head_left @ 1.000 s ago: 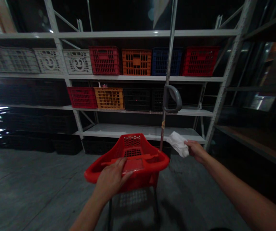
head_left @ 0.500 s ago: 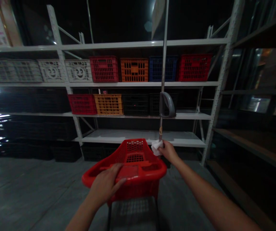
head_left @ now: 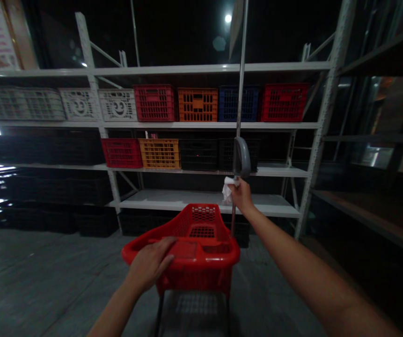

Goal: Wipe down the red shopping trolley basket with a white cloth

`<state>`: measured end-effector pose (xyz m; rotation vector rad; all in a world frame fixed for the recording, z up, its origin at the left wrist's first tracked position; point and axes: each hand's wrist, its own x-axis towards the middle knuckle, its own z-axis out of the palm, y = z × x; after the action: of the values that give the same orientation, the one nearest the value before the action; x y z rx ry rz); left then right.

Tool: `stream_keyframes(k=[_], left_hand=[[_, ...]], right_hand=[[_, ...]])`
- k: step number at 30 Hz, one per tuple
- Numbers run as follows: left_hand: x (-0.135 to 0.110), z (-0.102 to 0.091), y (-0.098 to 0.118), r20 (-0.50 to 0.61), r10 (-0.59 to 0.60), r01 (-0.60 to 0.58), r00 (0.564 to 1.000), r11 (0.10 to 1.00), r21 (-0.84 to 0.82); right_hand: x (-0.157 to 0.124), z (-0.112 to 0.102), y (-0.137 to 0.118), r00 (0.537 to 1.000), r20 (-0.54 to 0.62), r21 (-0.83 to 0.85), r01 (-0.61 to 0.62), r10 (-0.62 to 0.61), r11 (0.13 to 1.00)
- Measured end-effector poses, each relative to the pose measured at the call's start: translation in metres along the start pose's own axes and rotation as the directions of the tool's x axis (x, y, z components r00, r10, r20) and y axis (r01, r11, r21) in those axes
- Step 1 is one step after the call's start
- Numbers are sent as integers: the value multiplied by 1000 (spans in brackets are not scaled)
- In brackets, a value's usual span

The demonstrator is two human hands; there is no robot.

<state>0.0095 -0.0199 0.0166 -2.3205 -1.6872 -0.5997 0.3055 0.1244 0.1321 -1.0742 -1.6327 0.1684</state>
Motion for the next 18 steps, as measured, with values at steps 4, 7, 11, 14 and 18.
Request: stream_keyframes(k=[4,7,11,14,18], left_hand=[[2,0,-6,-16,1,-1,1000,999,47],[3,1,-11,-21,30,-28,999,996,85],[5,5,-18,-8,56,-55,998,994,95],[7,9,-23,12,49,-50,999,994,102],[14,7,-26,10,88,-89,996,991,103]], right_hand=[[-78,21,31,984,114,-142,-117,134,983],[-97,22,35,975,163,-202,-118,152,972],[-53,3,7,994,86,-211,-54,74,976],[-5,-13,-20,999,-13,-102,37,-39,994],[21,-17,-33,990,-81,64,118,-113,991]])
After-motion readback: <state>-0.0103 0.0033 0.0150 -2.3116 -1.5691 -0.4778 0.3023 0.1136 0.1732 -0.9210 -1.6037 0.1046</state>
